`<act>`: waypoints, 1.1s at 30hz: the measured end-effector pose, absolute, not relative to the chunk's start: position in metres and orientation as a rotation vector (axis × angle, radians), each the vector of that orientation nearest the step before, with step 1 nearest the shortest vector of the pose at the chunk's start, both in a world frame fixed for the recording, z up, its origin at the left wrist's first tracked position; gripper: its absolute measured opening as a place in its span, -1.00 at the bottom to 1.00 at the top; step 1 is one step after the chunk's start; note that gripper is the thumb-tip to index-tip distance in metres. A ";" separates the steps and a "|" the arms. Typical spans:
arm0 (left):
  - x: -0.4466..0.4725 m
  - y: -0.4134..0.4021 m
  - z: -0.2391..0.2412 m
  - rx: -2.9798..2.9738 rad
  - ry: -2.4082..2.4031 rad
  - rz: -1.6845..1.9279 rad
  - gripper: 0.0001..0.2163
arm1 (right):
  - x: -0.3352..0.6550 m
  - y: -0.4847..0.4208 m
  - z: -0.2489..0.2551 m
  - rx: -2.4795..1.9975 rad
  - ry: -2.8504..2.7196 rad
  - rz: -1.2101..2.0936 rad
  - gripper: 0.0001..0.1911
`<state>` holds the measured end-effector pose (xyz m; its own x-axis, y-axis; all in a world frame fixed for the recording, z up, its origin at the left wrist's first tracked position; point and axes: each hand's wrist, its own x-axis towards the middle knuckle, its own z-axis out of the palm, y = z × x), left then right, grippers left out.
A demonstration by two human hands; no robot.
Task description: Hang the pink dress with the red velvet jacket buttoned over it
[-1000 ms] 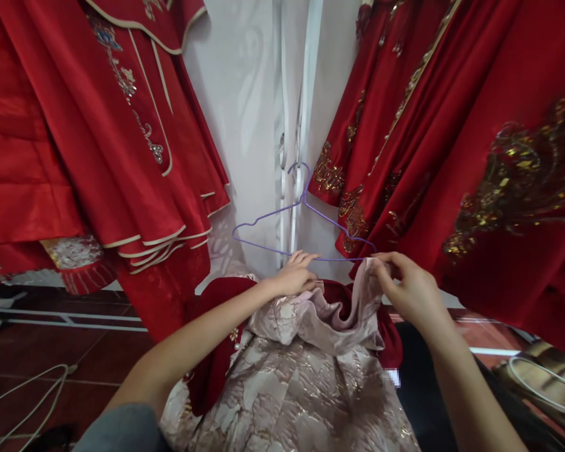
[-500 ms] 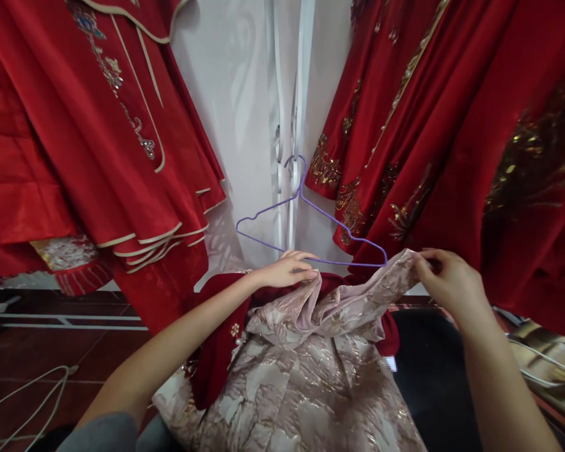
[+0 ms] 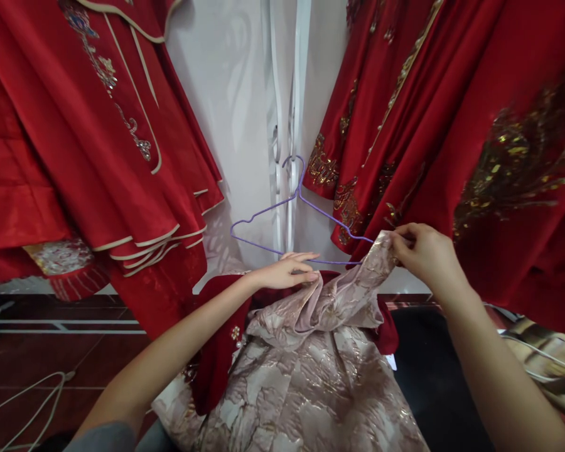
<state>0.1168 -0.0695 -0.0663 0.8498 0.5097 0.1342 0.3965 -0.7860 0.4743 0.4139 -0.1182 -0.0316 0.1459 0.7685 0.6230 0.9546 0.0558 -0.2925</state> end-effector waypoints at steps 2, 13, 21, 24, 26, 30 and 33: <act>0.113 -0.069 -0.062 2.558 0.625 0.347 -0.66 | 0.408 -0.113 -0.024 -1.781 -1.672 -0.300 -0.81; 0.113 -0.073 -0.065 2.463 0.893 0.774 -0.63 | 0.339 -0.094 -0.041 -1.567 -1.759 -0.162 -0.66; 0.004 -0.058 -0.071 2.177 1.970 1.544 -0.69 | 0.366 -0.088 -0.044 -1.454 -1.769 -0.066 -0.66; -0.025 -0.052 -0.084 2.047 1.953 1.537 -0.69 | 0.368 -0.086 -0.043 -1.463 -1.757 -0.083 -0.65; -0.034 -0.048 -0.093 1.959 1.904 1.513 -0.69 | 0.367 -0.084 -0.044 -1.460 -1.737 -0.100 -0.66; -0.038 -0.042 -0.102 1.857 1.870 1.464 -0.71 | 0.368 -0.082 -0.047 -1.437 -1.730 -0.116 -0.65; -0.038 -0.040 -0.103 1.832 1.932 1.431 -0.73 | 0.369 -0.079 -0.051 -1.385 -1.712 -0.143 -0.65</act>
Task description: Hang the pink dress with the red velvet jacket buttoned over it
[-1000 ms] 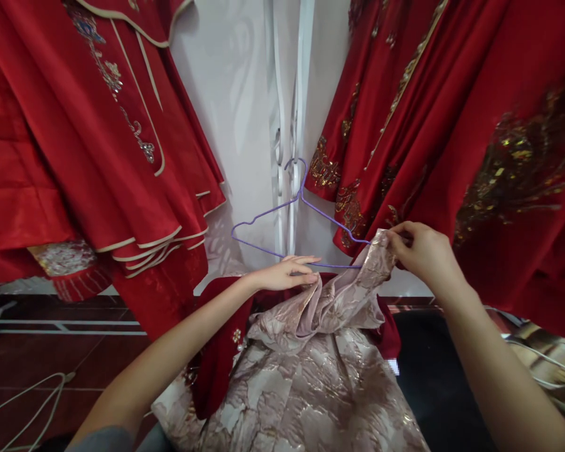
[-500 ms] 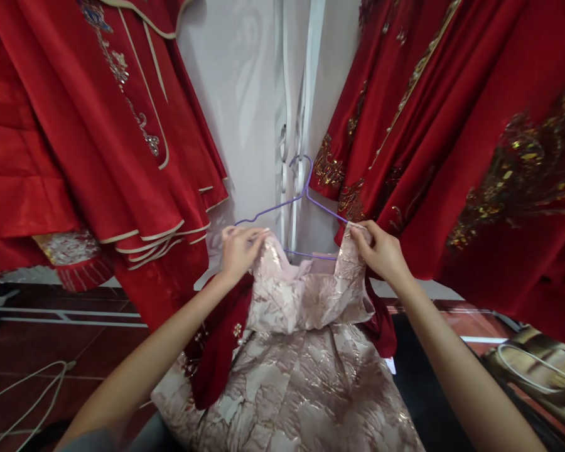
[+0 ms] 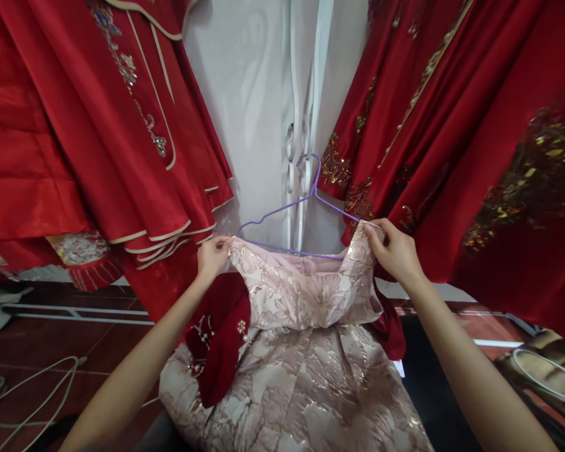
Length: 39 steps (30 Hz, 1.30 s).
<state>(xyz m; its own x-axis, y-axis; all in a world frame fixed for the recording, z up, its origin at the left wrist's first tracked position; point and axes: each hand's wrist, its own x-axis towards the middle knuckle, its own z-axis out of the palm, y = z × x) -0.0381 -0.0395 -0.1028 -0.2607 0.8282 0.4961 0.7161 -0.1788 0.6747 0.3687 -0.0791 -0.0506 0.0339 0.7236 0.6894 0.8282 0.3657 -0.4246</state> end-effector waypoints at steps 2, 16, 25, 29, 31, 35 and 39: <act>-0.039 -0.038 -0.103 1.806 1.987 1.402 -0.75 | 0.369 -0.078 -0.052 -1.355 -1.699 -0.154 -0.66; -0.046 -0.035 -0.112 1.767 1.872 1.463 -0.75 | 0.371 -0.077 -0.051 -1.346 -1.711 -0.160 -0.68; -0.024 -0.010 -0.065 1.982 1.416 1.599 -0.61 | 0.370 -0.078 -0.051 -1.331 -1.718 -0.120 -0.69; -0.006 -0.006 -0.043 2.241 1.272 1.238 -0.57 | 0.368 -0.079 -0.053 -1.332 -1.720 -0.060 -0.69; -0.006 -0.018 -0.039 2.321 1.432 1.184 -0.54 | 0.368 -0.079 -0.053 -1.333 -1.716 -0.067 -0.70; -0.023 -0.074 -0.038 2.276 2.136 0.982 -0.38 | 0.369 -0.076 -0.053 -1.349 -1.716 -0.055 -0.69; -0.024 -0.146 -0.047 2.330 1.925 0.098 -0.40 | 0.371 -0.069 -0.056 -1.357 -1.719 -0.044 -0.67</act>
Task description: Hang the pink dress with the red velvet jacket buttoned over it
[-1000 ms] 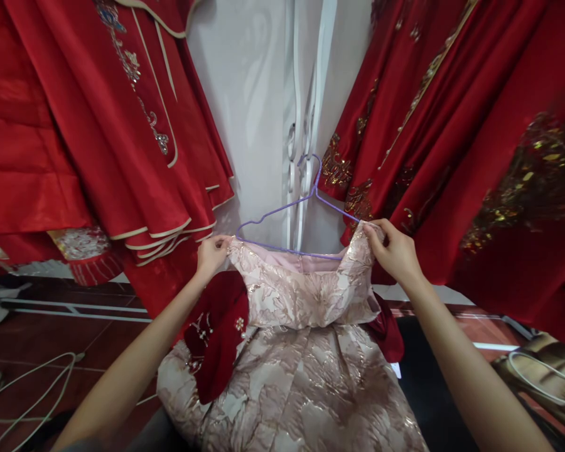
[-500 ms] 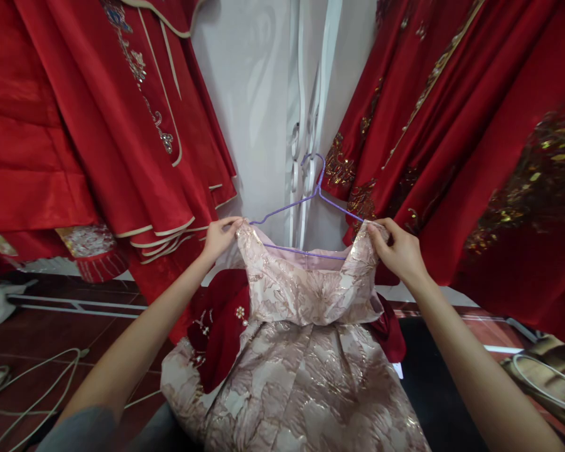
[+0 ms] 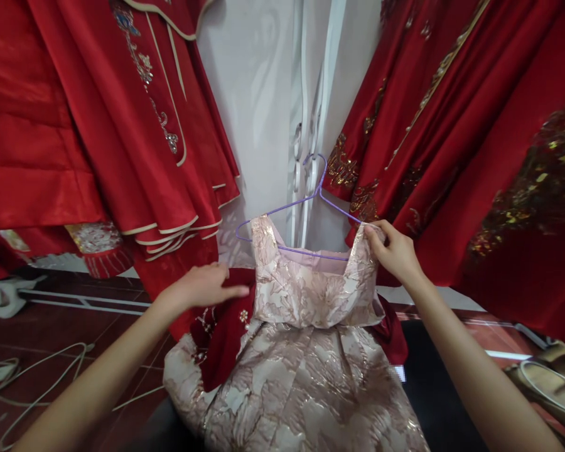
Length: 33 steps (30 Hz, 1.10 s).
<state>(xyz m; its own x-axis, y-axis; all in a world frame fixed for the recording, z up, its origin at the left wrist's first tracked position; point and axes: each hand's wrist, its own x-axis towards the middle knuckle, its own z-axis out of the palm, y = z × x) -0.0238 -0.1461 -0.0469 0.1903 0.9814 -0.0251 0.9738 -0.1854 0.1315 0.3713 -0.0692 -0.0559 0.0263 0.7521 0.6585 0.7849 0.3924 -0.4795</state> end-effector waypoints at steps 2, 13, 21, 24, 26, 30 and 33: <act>-0.007 -0.177 -0.062 2.544 1.782 0.130 -0.33 | 0.372 -0.068 -0.057 -1.353 -1.726 -0.044 -0.66; -0.032 -0.147 -0.089 2.413 1.967 0.264 -0.74 | 0.375 -0.069 -0.055 -1.332 -1.747 -0.027 -0.63; -0.089 -0.066 -0.035 1.892 1.614 0.477 -0.74 | 0.378 -0.064 -0.055 -1.309 -1.736 0.116 -0.61; -0.076 -0.043 -0.019 1.823 1.541 0.828 -0.70 | 0.378 -0.058 -0.055 -1.279 -1.727 0.156 -0.56; -0.062 -0.030 -0.001 1.717 1.443 0.998 -0.65 | 0.380 -0.052 -0.051 -1.246 -1.731 0.181 -0.51; -0.023 -0.022 0.037 1.700 1.238 1.273 -0.60 | 0.386 -0.036 -0.033 -1.274 -1.836 0.303 -0.40; 0.003 -0.030 0.049 1.787 1.123 1.321 -0.56 | 0.385 -0.021 -0.014 -1.293 -2.078 0.626 -0.45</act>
<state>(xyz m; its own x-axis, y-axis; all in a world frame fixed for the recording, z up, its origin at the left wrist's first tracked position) 0.0027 -0.0296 0.0488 0.1293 0.9030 0.4097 0.2594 -0.4296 0.8650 0.3847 -0.0210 -0.0137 -0.3406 0.9079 0.2444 0.6222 0.4126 -0.6654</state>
